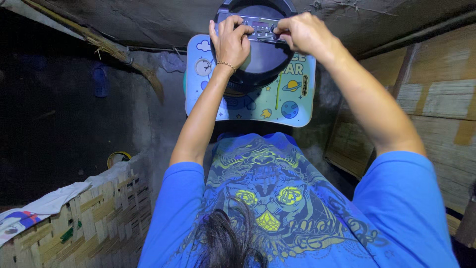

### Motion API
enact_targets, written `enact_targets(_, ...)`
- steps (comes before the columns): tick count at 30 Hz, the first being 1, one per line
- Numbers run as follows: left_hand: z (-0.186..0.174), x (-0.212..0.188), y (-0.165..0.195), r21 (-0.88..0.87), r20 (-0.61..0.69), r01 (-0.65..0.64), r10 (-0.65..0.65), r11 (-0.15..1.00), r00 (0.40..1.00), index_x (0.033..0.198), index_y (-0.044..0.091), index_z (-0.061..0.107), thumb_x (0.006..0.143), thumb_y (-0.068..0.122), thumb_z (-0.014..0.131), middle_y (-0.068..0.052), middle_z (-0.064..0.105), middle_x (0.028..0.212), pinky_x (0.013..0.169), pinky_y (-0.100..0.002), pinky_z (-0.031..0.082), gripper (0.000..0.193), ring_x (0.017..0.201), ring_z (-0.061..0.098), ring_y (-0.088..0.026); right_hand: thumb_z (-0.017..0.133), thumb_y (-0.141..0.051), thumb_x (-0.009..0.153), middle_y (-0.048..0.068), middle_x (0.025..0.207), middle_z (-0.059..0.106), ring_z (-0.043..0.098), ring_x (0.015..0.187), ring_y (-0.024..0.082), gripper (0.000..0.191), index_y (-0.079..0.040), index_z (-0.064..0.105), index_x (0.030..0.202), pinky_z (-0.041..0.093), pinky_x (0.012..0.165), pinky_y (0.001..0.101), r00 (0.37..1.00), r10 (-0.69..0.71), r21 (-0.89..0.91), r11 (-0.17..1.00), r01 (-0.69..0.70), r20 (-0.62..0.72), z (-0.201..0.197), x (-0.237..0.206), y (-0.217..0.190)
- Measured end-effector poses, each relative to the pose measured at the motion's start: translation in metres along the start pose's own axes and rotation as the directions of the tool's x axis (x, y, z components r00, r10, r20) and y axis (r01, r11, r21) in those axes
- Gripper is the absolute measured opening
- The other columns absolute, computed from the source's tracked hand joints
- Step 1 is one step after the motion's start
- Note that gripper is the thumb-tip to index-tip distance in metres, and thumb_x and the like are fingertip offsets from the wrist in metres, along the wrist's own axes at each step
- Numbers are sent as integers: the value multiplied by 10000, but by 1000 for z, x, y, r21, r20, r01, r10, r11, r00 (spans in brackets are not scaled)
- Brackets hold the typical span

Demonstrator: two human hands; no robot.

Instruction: The person sits in front of a small black speaker placed on a low table and uses a screwdriver to loosen and tighten screws on its top control panel, working on the screws one at a time with both hands while holding the panel steady.

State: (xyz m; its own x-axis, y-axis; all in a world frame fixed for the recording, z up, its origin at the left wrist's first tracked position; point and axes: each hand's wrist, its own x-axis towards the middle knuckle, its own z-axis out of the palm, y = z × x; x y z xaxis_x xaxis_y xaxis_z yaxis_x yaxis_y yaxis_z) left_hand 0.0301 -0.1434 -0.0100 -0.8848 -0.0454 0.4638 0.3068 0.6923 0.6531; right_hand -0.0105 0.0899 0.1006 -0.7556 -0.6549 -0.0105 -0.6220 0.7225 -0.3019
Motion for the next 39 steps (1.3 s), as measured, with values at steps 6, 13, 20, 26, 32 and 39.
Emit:
enact_targets(6,-2,3,1,14,24,14,-14,1000,1000,884,207,786,791,97,689,-28,614,1127,1170,-650,123,173,1172,545,-271,628,-66,965,95,1015,723,730,868,281,311,-213,766,1201,570,744,394,960,-161,-54,983,178,231,-26,45,24)
enact_targets(13,-3,3,2,20,18,7,-7,1000,1000,912,217,782,816,100,680,-18,605,1143,1181,-641,120,183,1188,541,-263,654,-43,927,38,1083,712,715,1036,238,372,-294,777,1173,572,839,362,865,-501,-435,780,450,-3,-28,33,10)
enact_targets(20,-8,2,4,1,38,2,-2,1000,999,833,253,792,790,113,691,-18,595,1141,1177,-641,103,178,1181,530,-266,638,-78,1071,165,952,722,726,900,327,200,-94,718,1253,578,819,432,958,88,187,982,-37,-271,-8,-25,-27)
enact_targets(26,-9,1,7,-8,65,-24,24,1000,998,807,283,805,783,126,700,-26,589,1139,1159,-659,83,191,1185,525,-273,734,-86,949,179,1021,766,773,891,258,288,-33,693,1229,590,797,373,945,128,429,903,14,-301,23,-58,-64)
enact_targets(32,-5,0,11,-8,42,-5,5,1000,999,882,231,784,816,117,676,-30,599,1144,1166,-665,100,170,1184,530,-281,702,-20,1005,183,1157,744,788,826,190,256,31,650,1251,639,711,281,859,327,584,811,-40,-394,41,-61,-93)
enact_targets(39,-7,4,12,0,26,-12,12,1000,1000,883,224,785,809,116,676,-32,603,1144,1164,-664,103,170,1180,535,-280,721,-47,1011,177,1064,763,789,778,191,275,40,631,1256,631,682,297,828,339,562,826,-35,-447,53,-53,-107)
